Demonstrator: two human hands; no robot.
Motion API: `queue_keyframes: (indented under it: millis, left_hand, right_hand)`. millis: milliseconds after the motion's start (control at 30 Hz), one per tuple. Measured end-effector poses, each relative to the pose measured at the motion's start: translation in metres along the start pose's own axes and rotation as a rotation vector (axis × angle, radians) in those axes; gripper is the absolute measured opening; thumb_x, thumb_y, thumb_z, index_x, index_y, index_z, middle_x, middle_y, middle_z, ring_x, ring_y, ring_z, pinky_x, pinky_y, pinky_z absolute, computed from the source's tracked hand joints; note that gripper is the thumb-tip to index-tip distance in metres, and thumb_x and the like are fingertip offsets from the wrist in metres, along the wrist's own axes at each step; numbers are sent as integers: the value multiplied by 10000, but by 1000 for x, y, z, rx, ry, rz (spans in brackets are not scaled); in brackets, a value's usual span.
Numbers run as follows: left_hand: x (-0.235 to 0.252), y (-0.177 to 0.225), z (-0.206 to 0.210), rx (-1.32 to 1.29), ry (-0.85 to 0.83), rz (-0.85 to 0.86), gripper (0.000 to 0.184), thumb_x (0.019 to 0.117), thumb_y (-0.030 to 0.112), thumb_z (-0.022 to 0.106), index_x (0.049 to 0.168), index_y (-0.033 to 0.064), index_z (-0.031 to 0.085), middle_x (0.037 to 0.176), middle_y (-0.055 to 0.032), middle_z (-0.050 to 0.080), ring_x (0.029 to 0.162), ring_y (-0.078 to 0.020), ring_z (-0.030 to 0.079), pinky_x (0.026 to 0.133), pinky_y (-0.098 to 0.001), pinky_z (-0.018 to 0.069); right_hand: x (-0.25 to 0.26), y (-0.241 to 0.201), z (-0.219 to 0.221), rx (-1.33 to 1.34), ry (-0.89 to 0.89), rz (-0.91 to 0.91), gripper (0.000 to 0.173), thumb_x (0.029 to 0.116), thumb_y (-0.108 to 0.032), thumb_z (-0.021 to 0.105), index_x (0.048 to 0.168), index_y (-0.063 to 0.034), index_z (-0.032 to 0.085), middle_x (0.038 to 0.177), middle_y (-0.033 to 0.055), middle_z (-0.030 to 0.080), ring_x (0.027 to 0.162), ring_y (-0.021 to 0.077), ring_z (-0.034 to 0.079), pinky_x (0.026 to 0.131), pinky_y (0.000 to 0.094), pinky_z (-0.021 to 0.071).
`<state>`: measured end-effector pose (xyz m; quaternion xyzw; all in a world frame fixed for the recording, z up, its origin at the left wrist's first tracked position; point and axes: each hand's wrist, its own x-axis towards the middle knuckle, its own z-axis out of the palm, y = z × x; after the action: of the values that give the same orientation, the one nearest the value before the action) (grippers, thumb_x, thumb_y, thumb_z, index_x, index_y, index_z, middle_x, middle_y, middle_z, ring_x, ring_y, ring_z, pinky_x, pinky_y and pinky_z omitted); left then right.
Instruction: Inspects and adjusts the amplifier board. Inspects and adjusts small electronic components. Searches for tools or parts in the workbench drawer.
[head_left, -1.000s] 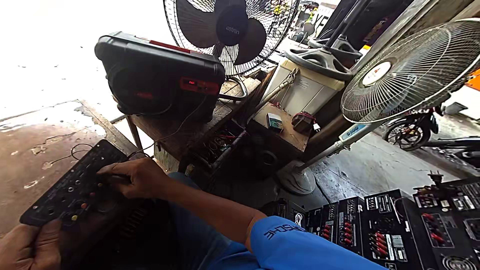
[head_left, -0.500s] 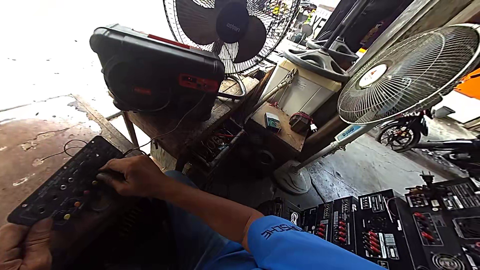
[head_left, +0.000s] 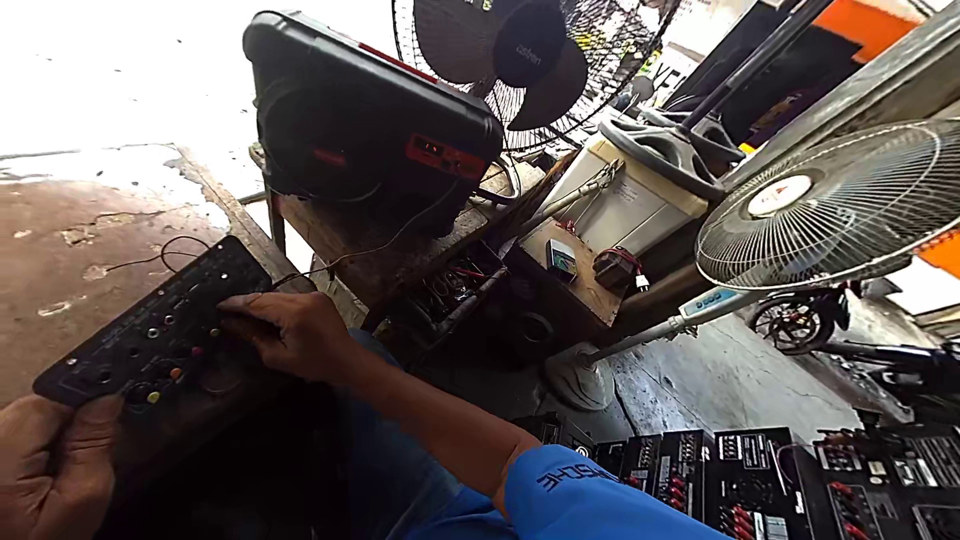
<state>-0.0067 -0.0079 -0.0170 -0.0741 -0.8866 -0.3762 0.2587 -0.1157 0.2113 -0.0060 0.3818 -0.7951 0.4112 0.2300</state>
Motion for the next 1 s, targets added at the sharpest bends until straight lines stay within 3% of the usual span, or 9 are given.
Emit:
queue_keyframes:
  millis: [233, 467, 633, 800, 1000]
  left_hand:
    - [0, -4, 0, -25, -19, -19, 402, 1097, 225, 463, 1106, -139, 635, 996, -270, 670, 952, -219, 658, 880, -341, 519]
    - [2, -6, 0, -24, -17, 15, 395, 1091, 218, 478, 1058, -142, 637, 968, -289, 664, 931, -264, 658, 857, -376, 516]
    - [5, -2, -3, 29, -23, 47, 378, 1089, 222, 467, 1047, -112, 640, 929, -279, 660, 893, -306, 656, 812, -414, 511]
    - [7, 4, -5, 36, -14, 69, 349, 1081, 197, 479, 1054, -109, 644, 921, -275, 663, 889, -306, 652, 816, -411, 505]
    - [7, 4, -4, 44, 11, 91, 350, 1078, 209, 486, 1023, -99, 644, 894, -260, 657, 875, -298, 648, 806, -398, 498]
  right_hand:
    - [2, -1, -4, 98, -37, 4, 304, 880, 59, 670, 1147, -36, 780, 1031, 86, 773, 899, 168, 740, 767, 405, 625]
    - [4, 0, -4, 166, -47, 42, 302, 875, 64, 646, 1104, -59, 799, 913, 67, 764, 802, 142, 720, 702, 390, 609]
    - [3, -1, -5, 181, -49, 105, 278, 918, 1, 678, 1182, -35, 759, 1019, 69, 775, 840, 126, 731, 744, 388, 626]
    - [3, -1, -4, 127, -32, 95, 204, 935, -21, 681, 1117, -21, 773, 1029, 72, 778, 910, 136, 744, 798, 386, 630]
    - [1, 0, -3, 179, -16, 63, 236, 929, 17, 663, 1131, -21, 779, 1029, 90, 780, 915, 145, 748, 824, 384, 630]
